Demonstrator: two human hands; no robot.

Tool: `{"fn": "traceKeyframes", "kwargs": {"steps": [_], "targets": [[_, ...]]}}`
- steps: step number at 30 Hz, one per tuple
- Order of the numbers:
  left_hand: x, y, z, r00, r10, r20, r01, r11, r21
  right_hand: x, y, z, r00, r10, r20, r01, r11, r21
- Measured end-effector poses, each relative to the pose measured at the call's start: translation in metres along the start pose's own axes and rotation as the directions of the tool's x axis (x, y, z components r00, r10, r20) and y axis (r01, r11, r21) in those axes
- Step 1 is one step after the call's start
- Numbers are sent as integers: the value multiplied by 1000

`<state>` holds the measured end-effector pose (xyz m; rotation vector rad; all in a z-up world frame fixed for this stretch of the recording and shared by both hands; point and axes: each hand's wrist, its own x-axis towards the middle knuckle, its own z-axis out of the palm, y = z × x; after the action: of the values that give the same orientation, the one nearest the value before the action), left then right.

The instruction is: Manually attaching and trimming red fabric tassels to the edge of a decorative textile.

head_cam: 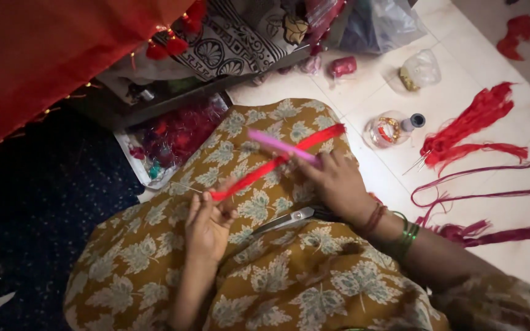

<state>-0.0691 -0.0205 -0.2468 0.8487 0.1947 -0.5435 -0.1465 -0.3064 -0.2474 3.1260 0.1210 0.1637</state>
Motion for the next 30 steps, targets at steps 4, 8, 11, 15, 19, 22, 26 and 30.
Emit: {"fn": "traceKeyframes", "kwargs": {"steps": [4, 8, 11, 15, 19, 22, 26, 30], "targets": [[8, -28, -40, 996, 57, -69, -45, 987, 157, -3, 67, 29, 971, 237, 26, -236, 941, 241], [3, -36, -51, 996, 51, -79, -44, 995, 95, -8, 83, 25, 917, 358, -174, -362, 932, 6], [-2, -32, -49, 994, 71, -88, -64, 995, 75, -14, 59, 11, 971, 187, -150, -190, 982, -4], [-19, -10, -23, 984, -15, -177, 63, 961, 270, -5, 91, 27, 922, 373, 103, -384, 914, 130], [-11, -41, -47, 996, -20, -83, 31, 990, 135, 2, 114, 46, 929, 365, 67, -358, 834, 420], [-12, -28, -50, 988, 59, -144, -27, 977, 212, 6, 109, 29, 634, 658, 406, -511, -38, 859], [-20, -23, -63, 968, 30, -250, 30, 973, 230, -4, 79, 21, 920, 392, -25, -354, 855, 379], [-20, -38, -87, 977, 105, -185, -82, 989, 126, -6, 117, 62, 878, 474, 71, -467, 812, 350]]}}
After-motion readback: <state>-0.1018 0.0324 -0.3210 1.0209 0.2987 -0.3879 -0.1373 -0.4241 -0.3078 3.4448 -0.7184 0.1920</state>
